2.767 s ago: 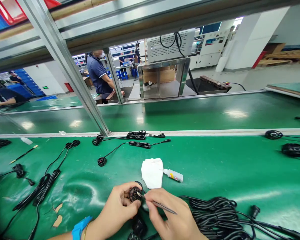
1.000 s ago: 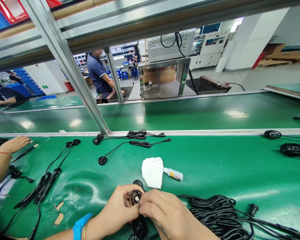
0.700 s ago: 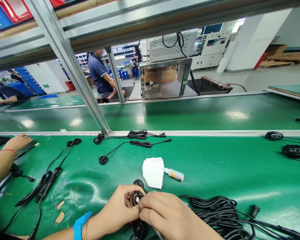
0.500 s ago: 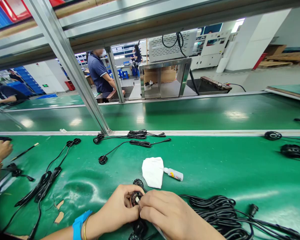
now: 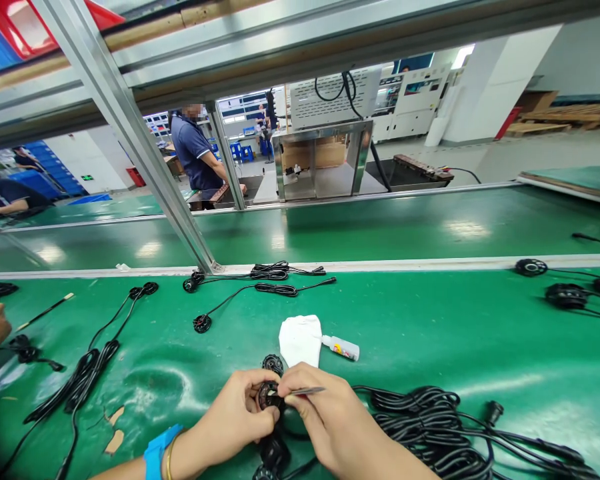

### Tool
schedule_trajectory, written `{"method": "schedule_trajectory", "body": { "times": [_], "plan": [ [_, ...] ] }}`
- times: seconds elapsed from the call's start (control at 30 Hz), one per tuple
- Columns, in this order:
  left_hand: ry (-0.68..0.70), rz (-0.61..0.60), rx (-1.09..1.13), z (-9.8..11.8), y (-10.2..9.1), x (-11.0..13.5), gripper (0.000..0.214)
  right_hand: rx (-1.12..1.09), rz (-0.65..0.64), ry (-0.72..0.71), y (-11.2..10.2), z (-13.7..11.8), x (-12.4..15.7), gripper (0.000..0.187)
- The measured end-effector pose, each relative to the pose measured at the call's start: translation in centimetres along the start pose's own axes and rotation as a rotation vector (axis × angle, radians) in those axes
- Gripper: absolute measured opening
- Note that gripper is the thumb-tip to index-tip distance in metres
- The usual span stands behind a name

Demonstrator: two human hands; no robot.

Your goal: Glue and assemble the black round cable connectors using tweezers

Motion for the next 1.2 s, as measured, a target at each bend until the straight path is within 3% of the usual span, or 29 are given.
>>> {"method": "schedule_trajectory", "body": {
  "times": [0.2,0.37,0.57,0.7,0.93,1.0,1.07,1.13,1.2],
  "plan": [
    [-0.055,0.037,0.014,-0.8,-0.6,0.0,0.021,0.065,0.156,0.058,-3.2,0.3,0.2,0.022],
    [-0.016,0.032,-0.005,0.0,-0.4,0.0,0.026,0.098,0.075,-0.03,-2.2,-0.9,0.4,0.026],
    [0.055,0.086,-0.109,0.5,-0.8,0.6,0.037,0.175,0.112,-0.085,-2.9,-2.3,0.3,0.028],
    [0.096,0.088,-0.166,0.8,-0.8,0.9,0.039,0.141,0.054,-0.132,-2.2,-2.8,0.1,0.025],
    [0.106,0.106,-0.175,0.8,-1.0,0.7,0.037,0.156,-0.029,-0.13,-1.0,-3.3,-0.1,0.029],
    [0.09,0.089,-0.128,0.8,-0.8,0.7,0.035,0.161,0.031,-0.109,-2.1,-2.9,-0.2,0.026],
    [0.103,0.084,-0.092,1.2,-0.8,0.8,0.035,0.246,0.179,-0.004,-4.7,-1.2,-0.1,0.019],
    [0.139,0.1,-0.083,1.7,-1.1,1.1,0.038,0.479,0.311,0.178,-7.9,1.9,0.7,0.012],
    [0.153,0.099,-0.077,1.7,-1.2,1.4,0.039,0.815,0.282,0.348,-10.2,5.7,1.7,0.014]
  ]
}}
Point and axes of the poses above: each hand's wrist, its own x-axis away from the middle knuckle, its own y-axis out of the palm, z = x × y, the point moved 10 cm from there along -x, towards the middle knuckle, and after that the axes turned 15 degrees about x, right-handed, at the moved point
